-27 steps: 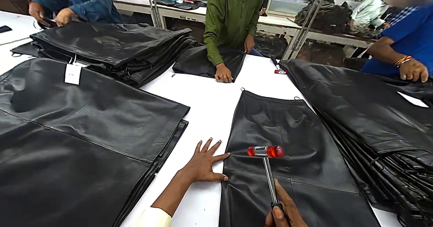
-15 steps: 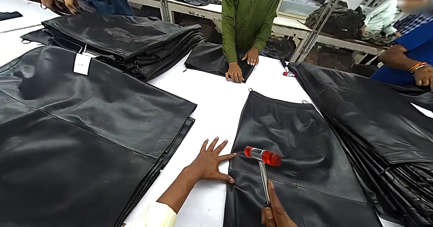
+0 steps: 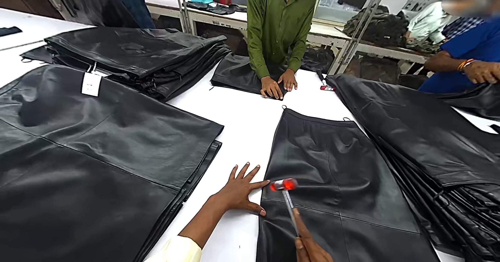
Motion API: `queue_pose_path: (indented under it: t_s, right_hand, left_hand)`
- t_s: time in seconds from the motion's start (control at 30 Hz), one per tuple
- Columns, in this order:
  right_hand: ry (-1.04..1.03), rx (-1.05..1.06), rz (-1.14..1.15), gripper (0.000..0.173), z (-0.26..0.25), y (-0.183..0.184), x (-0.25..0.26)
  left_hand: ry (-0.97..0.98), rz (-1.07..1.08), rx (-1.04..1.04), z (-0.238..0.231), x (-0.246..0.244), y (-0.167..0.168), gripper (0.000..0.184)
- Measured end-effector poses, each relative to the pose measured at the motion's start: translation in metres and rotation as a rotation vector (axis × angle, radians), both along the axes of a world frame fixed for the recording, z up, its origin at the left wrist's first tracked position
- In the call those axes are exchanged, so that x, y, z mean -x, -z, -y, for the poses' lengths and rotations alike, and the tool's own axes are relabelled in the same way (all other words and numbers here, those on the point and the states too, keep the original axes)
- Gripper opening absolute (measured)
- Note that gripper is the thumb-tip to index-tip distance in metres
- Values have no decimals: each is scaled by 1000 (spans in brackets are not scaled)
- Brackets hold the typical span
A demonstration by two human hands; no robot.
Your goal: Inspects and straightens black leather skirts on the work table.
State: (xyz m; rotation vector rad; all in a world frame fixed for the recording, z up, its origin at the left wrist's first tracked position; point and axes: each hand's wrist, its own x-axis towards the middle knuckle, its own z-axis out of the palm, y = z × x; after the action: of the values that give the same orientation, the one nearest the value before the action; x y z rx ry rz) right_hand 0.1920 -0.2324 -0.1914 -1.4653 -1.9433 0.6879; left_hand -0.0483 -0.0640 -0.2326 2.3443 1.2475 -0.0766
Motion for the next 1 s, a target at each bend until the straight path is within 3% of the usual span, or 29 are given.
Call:
queue_pose_path:
  t_s: [0.07, 0.2, 0.33, 0.47, 0.6, 0.73, 0.83, 0.93, 1.0]
  right_hand:
    - [25, -76, -8, 48, 3, 0, 2]
    - [-34, 133, 132, 50, -2, 13, -8]
    - [-7, -39, -6, 48, 1, 0, -5]
    - [-30, 128, 138, 50, -2, 15, -5]
    - [-9, -13, 44, 48, -3, 3, 0]
    - [-33, 123, 99, 50, -14, 16, -3]
    - [14, -45, 5, 49, -14, 8, 5]
    - [-21, 119, 150, 51, -18, 17, 5]
    - [-15, 111, 117, 51, -20, 17, 5]
  left_hand:
    - [-13, 8, 10, 2, -1, 0, 92]
    - [13, -8, 5, 3, -1, 2, 100]
    - [-9, -13, 44, 2, -2, 0, 105]
    - [9, -44, 34, 2, -4, 0, 109]
    - [-3, -72, 71, -1, -3, -6, 114]
    - [0, -77, 47, -2, -5, -3, 121]
    - [-11, -72, 59, -4, -3, -6, 120]
    - [-17, -79, 47, -2, -5, -4, 124]
    - [-7, -87, 50, -4, -5, -6, 125]
